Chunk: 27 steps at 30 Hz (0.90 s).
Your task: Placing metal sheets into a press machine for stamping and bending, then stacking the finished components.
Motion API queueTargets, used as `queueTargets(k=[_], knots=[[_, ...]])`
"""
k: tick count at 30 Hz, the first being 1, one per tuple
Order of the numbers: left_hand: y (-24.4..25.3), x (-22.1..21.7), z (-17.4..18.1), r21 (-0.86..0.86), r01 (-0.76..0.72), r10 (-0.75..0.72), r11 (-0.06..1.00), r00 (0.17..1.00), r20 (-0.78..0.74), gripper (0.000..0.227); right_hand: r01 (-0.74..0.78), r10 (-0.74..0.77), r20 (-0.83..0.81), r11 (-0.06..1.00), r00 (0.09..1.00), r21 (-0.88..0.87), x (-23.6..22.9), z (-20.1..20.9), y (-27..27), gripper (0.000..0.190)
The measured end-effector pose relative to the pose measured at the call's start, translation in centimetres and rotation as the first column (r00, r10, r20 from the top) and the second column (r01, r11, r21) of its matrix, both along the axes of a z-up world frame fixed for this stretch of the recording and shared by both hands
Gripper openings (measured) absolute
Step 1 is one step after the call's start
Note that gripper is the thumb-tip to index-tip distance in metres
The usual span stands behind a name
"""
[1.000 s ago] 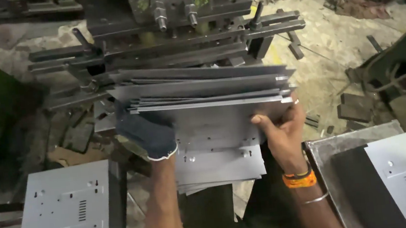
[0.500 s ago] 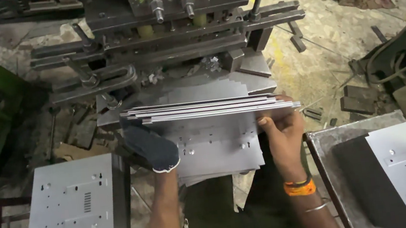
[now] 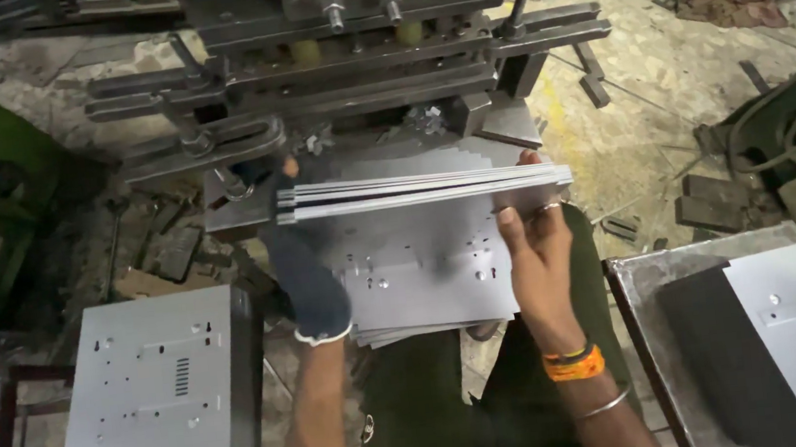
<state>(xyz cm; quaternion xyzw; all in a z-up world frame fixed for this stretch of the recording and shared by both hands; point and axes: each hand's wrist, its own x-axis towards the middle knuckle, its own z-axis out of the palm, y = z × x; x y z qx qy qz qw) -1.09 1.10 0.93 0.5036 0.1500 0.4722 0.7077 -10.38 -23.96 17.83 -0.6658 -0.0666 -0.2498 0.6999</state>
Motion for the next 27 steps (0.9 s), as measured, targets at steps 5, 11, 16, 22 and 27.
queueTargets(k=[5,11,16,22,27], knots=[[1.8,-3.1,-5.5,-0.047,-0.027,0.026,0.999,0.999,-0.036,0.053,0.201,-0.208,-0.199,0.978,0.958,-0.056,0.5,-1.6,-1.4,0.031],[4.5,-3.0,-4.9,-0.091,-0.065,0.058,0.994,0.996,-0.069,0.053,0.18,-0.189,-0.19,0.982,0.964,-0.061,1.5,-2.6,-2.9,0.019],[-0.9,-0.1,2.7,-0.136,-0.075,0.064,0.988,0.994,-0.086,0.054,0.09,-0.097,-0.178,0.995,0.979,-0.045,1.9,-1.8,-3.1,0.02],[-1.9,1.3,5.9,-0.169,-0.076,0.059,0.983,0.992,-0.108,0.054,0.049,-0.056,-0.194,0.998,0.979,-0.043,3.0,-6.9,-4.2,0.024],[-2.2,1.8,7.0,-0.192,-0.076,0.051,0.978,0.99,-0.134,0.054,0.028,-0.028,-0.165,1.0,0.986,0.002,3.0,-9.0,-3.7,0.021]])
